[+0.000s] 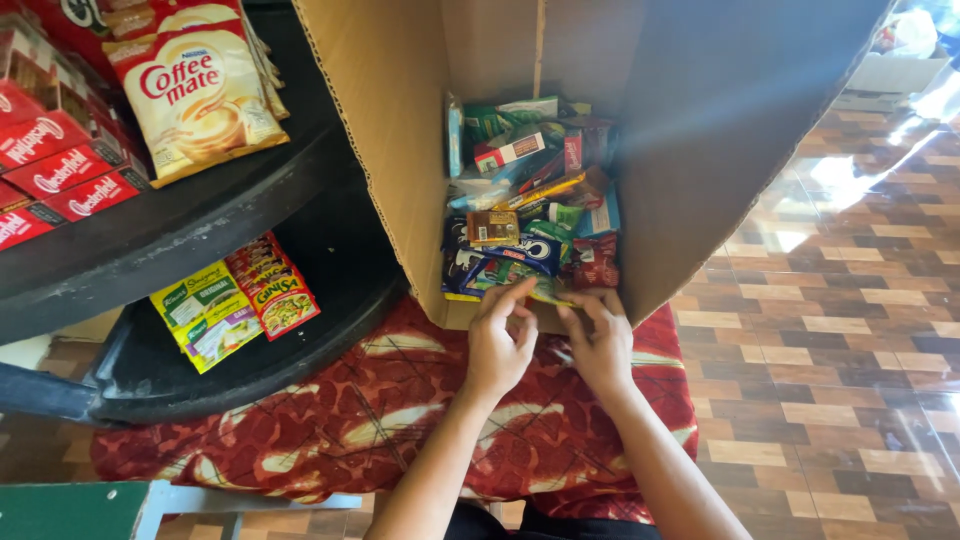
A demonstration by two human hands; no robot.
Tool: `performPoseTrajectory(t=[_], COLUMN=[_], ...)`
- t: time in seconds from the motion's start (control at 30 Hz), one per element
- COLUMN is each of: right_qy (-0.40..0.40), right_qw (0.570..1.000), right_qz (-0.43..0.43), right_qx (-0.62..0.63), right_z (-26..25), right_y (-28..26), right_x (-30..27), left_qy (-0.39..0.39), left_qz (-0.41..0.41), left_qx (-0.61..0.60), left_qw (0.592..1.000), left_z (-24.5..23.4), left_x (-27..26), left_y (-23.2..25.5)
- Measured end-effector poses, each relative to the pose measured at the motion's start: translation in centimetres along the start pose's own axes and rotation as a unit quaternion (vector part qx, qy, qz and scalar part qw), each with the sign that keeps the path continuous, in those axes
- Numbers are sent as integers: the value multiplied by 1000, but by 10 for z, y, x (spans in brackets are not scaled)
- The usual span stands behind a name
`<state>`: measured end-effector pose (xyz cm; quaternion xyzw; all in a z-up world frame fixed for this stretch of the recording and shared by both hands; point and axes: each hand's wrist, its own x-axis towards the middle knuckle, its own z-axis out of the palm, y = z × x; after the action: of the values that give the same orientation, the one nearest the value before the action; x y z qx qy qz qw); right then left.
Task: Organizing and placing packaged grocery items from a box onto a display shelf.
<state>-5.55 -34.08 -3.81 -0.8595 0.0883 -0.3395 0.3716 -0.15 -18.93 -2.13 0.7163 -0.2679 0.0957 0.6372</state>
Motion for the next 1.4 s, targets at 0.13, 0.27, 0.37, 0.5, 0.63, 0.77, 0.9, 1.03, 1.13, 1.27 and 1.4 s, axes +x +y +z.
performPoseTrajectory(t=[0.13,0.27,0.37,0.5,0.63,0.77,0.9,1.03,1.13,1.27,1.4], right_qy=[20,-82,-106,-154,-196,-226,-257,-275,-302,-346,-400], right_qw=[998,962,896,775,760,809,850,837,858,779,786], right_qz=[-37,94,203,308,359,299,236,201,165,229,182], right_qx=[49,244,380,530,505,453,395,428,383,470,435], right_z=[7,18,10,28,54,71,86,114,127,152,154], right_y=[17,42,4,8,-4,-38,-86,-114,-135,-139,-171], right_x=[-1,-4,4,-2,-10,-15,-20,-28,-29,-33,-27], left_qy=[45,84,73,63,81,97,138,177,228,282,260], left_qz=[72,143,63,-73,-80,-130,-181,-179,-138,-172,-144], left_qx=[82,133,87,-6,-108,-81,27,4,42,-58,-243], left_qw=[993,977,992,995,988,983,973,968,963,942,923], left_z=[-8,-19,-28,-41,-68,-102,-131,-148,-164,-185,-216], left_x=[1,3,1,-10,-23,-38,-42,-51,-62,-78,-91], left_y=[6,19,15,5,-9,-10,4,-8,-20,-22,-12])
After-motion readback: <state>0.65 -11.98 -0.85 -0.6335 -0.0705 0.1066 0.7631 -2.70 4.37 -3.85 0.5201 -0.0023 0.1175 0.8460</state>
